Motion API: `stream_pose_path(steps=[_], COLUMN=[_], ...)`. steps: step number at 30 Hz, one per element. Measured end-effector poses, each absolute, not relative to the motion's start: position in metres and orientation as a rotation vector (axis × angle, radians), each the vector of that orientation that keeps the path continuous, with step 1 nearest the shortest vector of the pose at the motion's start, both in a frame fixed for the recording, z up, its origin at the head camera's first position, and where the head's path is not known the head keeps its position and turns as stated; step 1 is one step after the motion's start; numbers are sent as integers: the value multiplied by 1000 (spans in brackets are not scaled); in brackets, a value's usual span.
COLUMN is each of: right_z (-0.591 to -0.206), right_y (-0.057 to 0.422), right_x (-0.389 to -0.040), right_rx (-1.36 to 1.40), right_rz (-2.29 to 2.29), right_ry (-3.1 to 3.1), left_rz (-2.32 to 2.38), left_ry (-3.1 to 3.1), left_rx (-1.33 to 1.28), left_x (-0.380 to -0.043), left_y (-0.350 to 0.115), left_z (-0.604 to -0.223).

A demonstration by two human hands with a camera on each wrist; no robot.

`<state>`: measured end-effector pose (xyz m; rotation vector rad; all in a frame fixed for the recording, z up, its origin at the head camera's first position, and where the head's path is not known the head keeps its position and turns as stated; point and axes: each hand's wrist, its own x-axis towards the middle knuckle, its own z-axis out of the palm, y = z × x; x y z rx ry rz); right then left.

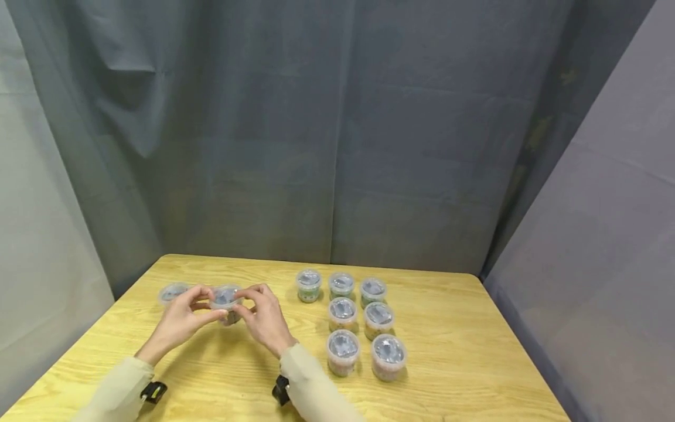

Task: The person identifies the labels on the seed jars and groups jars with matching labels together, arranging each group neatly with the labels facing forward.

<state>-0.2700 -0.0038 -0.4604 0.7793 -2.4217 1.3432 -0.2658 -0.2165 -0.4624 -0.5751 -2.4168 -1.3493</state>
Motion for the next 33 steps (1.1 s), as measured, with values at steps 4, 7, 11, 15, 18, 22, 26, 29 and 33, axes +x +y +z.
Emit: stream_pose_path(steps=[4,7,11,15,18,22,26,29,33], right_z=[-460,-460,-460,-457,-454,-443,-440,-443,-441], right_y=[9,15,23,32,41,49,53,56,59], right_x=[-270,-270,-270,-269,-269,-265,-263,-266,-268], right_rx=[769,782,787,763,739,700,632,583,513], right_rz=[1354,1356,1392,1461,1512,1597,1662,1695,1754], right_ry=[-2429,-2432,-2436,-2433,-2420,-2394,-2385,-2371,-2319], left_rz=[-1404,-1484,-1558,-1598,-1648,-1705,-1744,-1761,-1825], left_ry=[-2384,-2356,-2312,-2268,-2235,-2198,-2187,-2200,-2235], left_rx=[-582,-600,-599,-587,-596,-657,-687,-656,-569], left_x=[-266,-267,-267,-267,-266,-268,-268,-268,-268], left_y=[-203,-197,-187,-176,-168,-160,-153,-148,-141], left_z=[-466,-469,-471,-468,-465,-463,-465,-468,-472])
